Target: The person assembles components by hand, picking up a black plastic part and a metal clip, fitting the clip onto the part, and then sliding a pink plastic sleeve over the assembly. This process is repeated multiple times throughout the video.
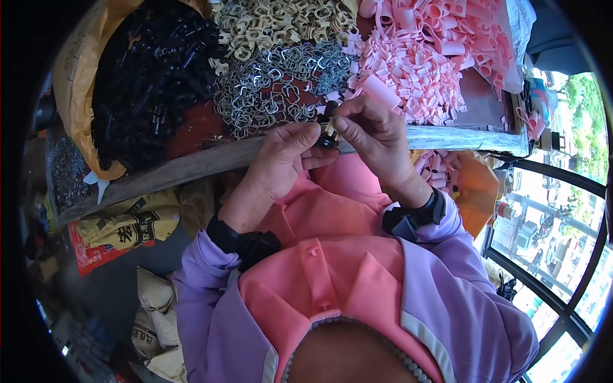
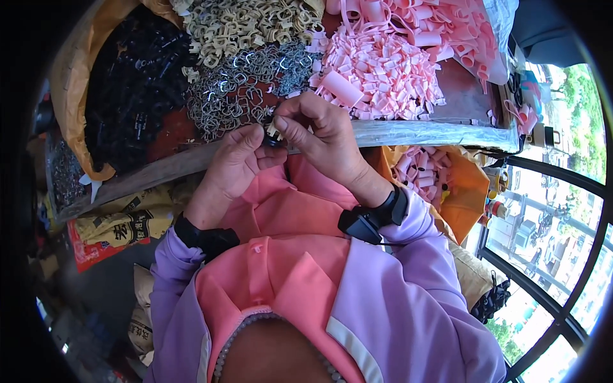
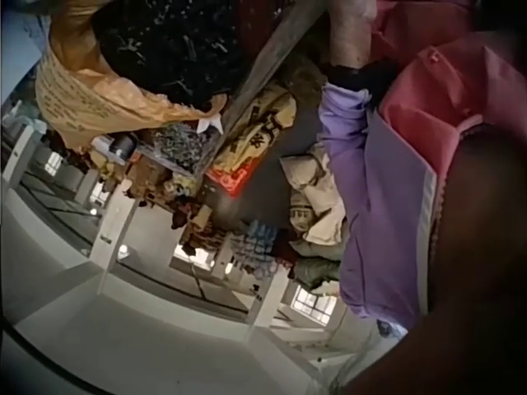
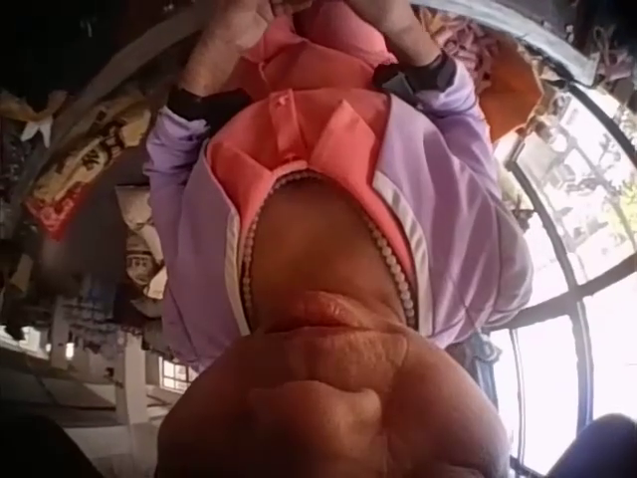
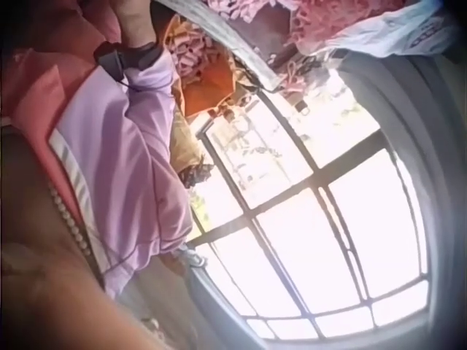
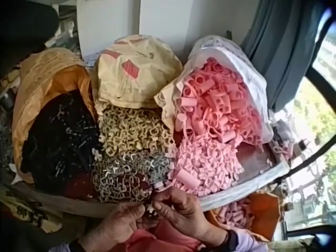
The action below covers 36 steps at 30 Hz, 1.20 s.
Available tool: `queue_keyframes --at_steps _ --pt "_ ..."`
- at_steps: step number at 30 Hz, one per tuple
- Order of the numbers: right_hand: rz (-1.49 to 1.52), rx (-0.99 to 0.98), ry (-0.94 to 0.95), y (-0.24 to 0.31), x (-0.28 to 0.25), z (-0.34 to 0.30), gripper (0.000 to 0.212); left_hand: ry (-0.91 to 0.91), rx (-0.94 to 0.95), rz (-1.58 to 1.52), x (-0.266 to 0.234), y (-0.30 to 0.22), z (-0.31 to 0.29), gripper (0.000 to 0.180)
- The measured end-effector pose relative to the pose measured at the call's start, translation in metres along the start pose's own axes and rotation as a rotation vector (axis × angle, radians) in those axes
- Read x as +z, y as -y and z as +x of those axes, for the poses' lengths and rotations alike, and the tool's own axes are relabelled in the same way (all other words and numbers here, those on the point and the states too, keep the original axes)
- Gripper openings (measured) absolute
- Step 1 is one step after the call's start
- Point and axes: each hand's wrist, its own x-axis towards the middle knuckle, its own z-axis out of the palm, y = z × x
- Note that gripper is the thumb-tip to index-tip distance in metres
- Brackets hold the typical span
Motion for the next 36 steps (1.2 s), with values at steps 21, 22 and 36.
queue_keyframes --at_steps 21,22,36 --pt "0.094 0.239 0.31 0.001 0.0 0.032 0.013 -0.004 -0.107 0.004 -0.021 -0.014 -0.013 0.023" --pt "0.066 0.222 0.366 0.004 -0.001 0.033 0.013 0.012 -0.119 0.006 -0.02 -0.014 -0.015 0.022" --pt "-0.119 0.05 -0.027 -0.015 -0.002 -0.023 0.012 -0.034 0.027 0.12 -0.014 -0.01 -0.033 0.019"
